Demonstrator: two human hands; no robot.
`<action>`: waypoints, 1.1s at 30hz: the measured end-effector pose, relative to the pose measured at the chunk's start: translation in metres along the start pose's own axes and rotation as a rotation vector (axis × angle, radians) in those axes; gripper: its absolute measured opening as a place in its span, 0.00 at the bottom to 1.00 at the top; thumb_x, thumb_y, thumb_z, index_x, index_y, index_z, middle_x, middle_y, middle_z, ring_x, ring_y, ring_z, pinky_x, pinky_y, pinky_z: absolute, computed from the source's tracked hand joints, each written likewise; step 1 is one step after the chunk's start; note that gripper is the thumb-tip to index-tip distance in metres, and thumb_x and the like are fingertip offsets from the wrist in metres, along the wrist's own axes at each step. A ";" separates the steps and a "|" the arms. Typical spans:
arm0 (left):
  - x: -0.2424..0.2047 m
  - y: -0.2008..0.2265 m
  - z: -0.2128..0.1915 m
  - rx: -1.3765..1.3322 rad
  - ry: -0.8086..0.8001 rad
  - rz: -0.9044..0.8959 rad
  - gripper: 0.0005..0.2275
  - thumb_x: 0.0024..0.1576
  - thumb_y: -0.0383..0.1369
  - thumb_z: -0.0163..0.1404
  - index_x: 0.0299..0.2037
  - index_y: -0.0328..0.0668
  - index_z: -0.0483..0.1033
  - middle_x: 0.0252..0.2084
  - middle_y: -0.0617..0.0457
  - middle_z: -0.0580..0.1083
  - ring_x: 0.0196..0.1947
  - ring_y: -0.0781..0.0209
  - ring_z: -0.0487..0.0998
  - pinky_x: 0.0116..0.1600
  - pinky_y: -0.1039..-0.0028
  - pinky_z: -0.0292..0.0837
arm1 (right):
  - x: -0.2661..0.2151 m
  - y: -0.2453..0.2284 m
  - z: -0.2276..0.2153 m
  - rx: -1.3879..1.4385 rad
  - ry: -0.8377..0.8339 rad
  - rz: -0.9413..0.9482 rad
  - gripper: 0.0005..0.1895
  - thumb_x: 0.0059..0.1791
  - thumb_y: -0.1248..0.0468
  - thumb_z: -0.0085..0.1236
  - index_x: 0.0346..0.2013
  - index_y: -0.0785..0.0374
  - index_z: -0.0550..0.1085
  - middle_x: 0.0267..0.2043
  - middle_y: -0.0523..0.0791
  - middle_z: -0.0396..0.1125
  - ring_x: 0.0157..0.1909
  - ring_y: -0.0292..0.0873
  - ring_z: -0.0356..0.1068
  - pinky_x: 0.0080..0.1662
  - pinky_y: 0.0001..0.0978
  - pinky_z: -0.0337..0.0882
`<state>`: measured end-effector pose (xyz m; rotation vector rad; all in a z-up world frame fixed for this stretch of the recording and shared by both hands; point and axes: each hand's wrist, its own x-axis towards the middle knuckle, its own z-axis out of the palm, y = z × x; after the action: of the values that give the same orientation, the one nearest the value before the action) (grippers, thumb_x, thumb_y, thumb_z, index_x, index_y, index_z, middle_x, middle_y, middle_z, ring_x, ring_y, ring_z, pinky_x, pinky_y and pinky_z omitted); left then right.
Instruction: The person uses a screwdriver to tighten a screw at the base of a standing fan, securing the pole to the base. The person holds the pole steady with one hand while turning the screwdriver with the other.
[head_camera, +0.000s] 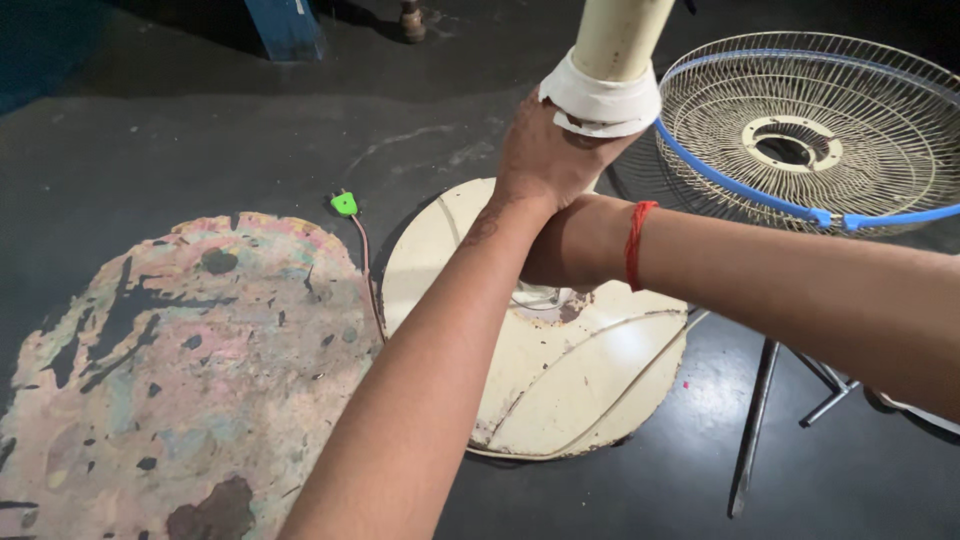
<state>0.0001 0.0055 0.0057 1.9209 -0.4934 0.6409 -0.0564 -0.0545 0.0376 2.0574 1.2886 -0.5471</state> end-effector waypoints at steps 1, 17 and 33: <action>0.000 0.002 -0.002 -0.026 -0.025 -0.044 0.30 0.42 0.55 0.65 0.51 0.44 0.79 0.48 0.47 0.81 0.50 0.49 0.82 0.54 0.62 0.78 | -0.001 -0.001 -0.003 -0.001 -0.022 0.013 0.20 0.45 0.70 0.60 0.52 0.62 0.72 0.59 0.48 0.68 0.61 0.50 0.68 0.62 0.44 0.65; -0.001 0.044 -0.030 -0.122 -0.198 -0.333 0.26 0.46 0.46 0.64 0.55 0.49 0.78 0.50 0.53 0.82 0.52 0.57 0.83 0.55 0.67 0.78 | -0.043 -0.016 0.014 0.355 0.182 0.587 0.12 0.45 0.58 0.59 0.38 0.61 0.80 0.44 0.50 0.76 0.47 0.52 0.77 0.48 0.44 0.76; -0.003 0.050 -0.030 -0.043 -0.194 -0.425 0.30 0.44 0.51 0.64 0.57 0.52 0.74 0.52 0.54 0.80 0.52 0.56 0.82 0.55 0.65 0.77 | -0.037 0.005 0.031 1.356 -0.015 0.907 0.16 0.49 0.65 0.53 0.50 0.66 0.76 0.37 0.54 0.79 0.24 0.40 0.68 0.29 0.36 0.68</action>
<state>-0.0387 0.0130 0.0492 1.9743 -0.2026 0.1683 -0.0683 -0.1017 0.0410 3.2710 -0.3851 -1.1101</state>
